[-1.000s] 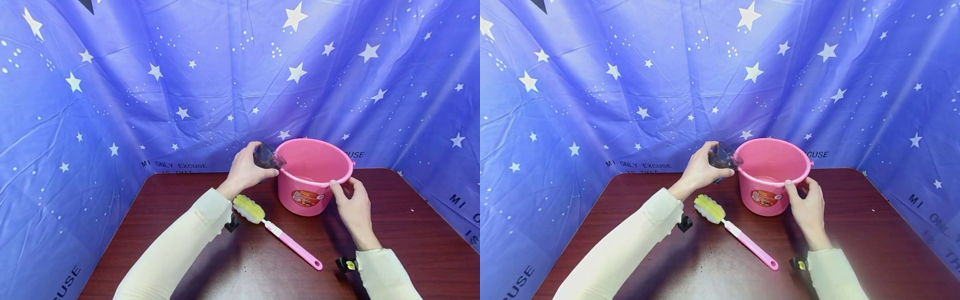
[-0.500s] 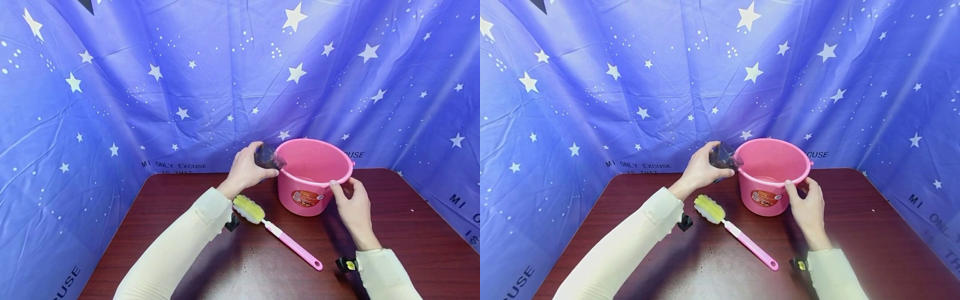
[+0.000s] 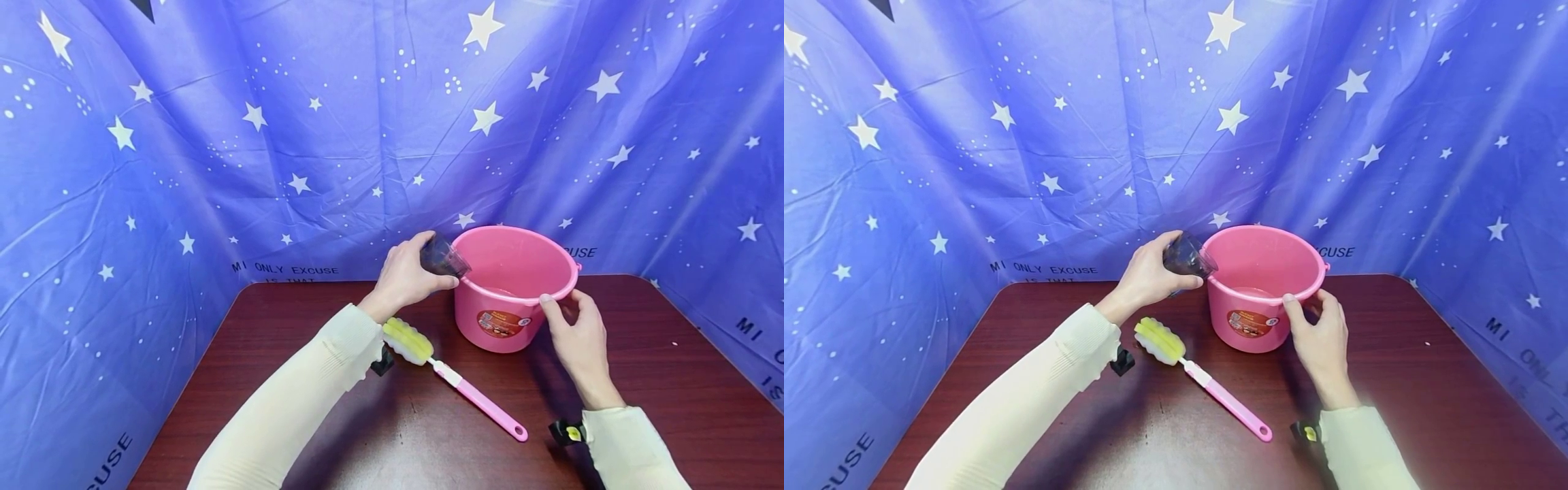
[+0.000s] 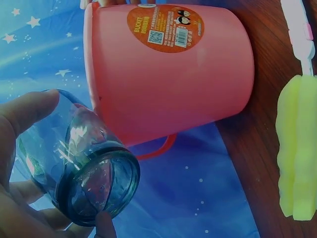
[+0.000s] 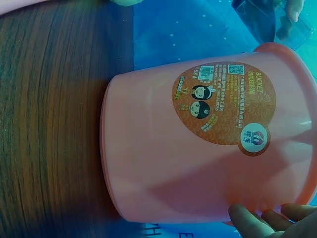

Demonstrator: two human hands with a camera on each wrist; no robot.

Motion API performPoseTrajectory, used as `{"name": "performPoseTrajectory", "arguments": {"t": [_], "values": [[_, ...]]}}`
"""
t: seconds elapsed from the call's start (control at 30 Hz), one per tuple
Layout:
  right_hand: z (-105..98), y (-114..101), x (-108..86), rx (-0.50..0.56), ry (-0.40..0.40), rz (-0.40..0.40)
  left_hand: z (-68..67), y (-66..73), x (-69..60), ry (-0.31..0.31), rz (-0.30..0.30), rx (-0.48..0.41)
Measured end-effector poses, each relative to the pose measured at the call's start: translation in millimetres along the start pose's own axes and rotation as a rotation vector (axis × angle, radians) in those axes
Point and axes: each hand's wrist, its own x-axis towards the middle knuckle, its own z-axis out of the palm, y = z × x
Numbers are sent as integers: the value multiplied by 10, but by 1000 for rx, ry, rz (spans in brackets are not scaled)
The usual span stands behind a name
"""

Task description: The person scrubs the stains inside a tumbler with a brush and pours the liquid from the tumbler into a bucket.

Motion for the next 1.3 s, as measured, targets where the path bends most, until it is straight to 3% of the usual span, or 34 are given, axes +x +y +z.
{"name": "performPoseTrajectory", "arguments": {"t": [1.3], "values": [[11, 14, 3, -9, 2, -2, -70, 70, 57, -30, -10, 85]]}}
